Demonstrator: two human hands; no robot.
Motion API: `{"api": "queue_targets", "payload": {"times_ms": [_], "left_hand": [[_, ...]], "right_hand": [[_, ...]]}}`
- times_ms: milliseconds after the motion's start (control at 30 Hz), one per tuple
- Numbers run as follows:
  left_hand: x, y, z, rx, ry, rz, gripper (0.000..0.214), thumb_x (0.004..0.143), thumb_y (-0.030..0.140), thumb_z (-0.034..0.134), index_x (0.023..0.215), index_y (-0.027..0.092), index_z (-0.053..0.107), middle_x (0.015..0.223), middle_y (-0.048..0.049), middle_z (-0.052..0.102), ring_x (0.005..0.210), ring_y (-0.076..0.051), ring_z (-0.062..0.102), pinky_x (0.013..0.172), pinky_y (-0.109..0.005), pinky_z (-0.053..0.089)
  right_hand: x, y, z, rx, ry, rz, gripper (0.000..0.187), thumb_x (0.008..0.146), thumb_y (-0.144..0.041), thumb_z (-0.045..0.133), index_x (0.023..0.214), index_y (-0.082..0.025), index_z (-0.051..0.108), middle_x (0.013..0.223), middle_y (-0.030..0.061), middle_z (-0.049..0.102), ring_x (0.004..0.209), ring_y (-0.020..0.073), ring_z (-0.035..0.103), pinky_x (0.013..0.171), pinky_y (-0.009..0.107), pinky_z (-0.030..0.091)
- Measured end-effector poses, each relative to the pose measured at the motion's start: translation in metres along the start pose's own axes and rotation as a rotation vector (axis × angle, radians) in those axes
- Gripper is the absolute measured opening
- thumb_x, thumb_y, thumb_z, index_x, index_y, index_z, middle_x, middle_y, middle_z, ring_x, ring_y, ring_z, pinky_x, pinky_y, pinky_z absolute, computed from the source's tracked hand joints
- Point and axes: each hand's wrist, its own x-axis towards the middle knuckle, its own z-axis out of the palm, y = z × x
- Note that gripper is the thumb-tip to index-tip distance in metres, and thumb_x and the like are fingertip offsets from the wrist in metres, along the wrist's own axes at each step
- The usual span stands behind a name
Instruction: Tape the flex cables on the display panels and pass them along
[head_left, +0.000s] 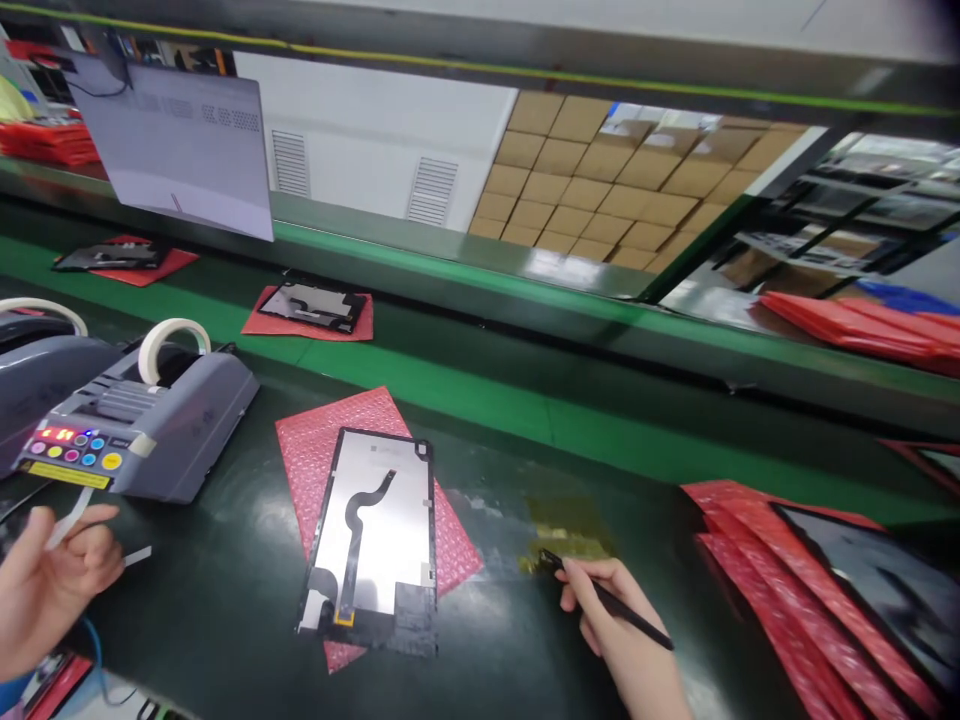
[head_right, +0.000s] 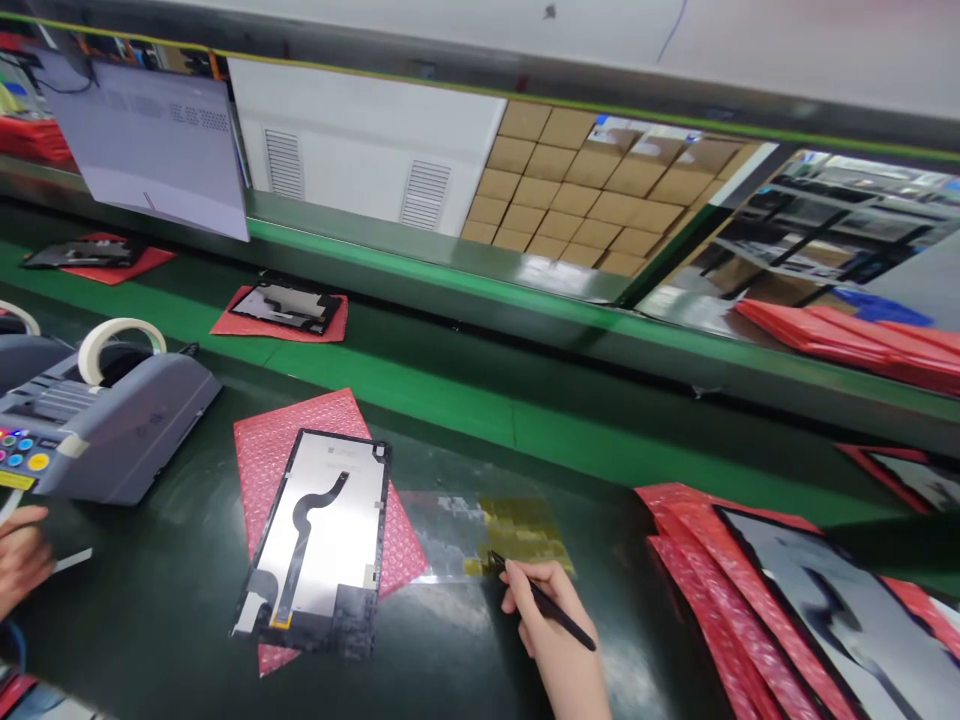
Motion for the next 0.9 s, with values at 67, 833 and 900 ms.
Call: {"api": "queue_targets", "payload": {"times_ms": [67,833,900], "left_hand": [[-0.003,0.008,0.011,-0.057,0.028,-0.049,0.037,0.068,0.061,0.078,0.071,0.025,0.071,0.045,0.0037,0.043,0.037,-0.013,0.04,0.035,-0.027,0.046],[-0.043,-0.039,0.141,1.051,-1.015,0.932,0.055,0.09,0.04,0.072,0.141,0.028,0.055,0.154,-0.0136,0.049,0.147,-0.037,0.038,0.121,-0.067,0.006],[-0.044,-0.041,0.145,1.107,-1.008,0.986,0.057,0.09,0.042,0.073,0.141,0.026,0.055,0.156,-0.0155,0.046,0.147,-0.041,0.036,0.12,-0.069,0.008]], "right_hand": [[0.003,-0.001,-0.001,-0.007,-0.012,0.009,0.06,0.059,-0.075,0.079,0.066,-0.017,0.064,0.049,-0.0022,0.059,0.026,0.0042,0.037,0.027,0.017,0.025],[0.004,-0.007,-0.006,-0.06,-0.023,0.035,0.059,0.058,-0.074,0.08,0.067,-0.017,0.068,0.064,0.0058,0.073,0.028,0.004,0.039,0.029,0.019,0.029],[0.004,-0.008,-0.005,-0.04,-0.01,0.03,0.059,0.056,-0.074,0.082,0.063,-0.017,0.067,0.061,0.0058,0.072,0.028,0.0036,0.038,0.028,0.019,0.027]]}}
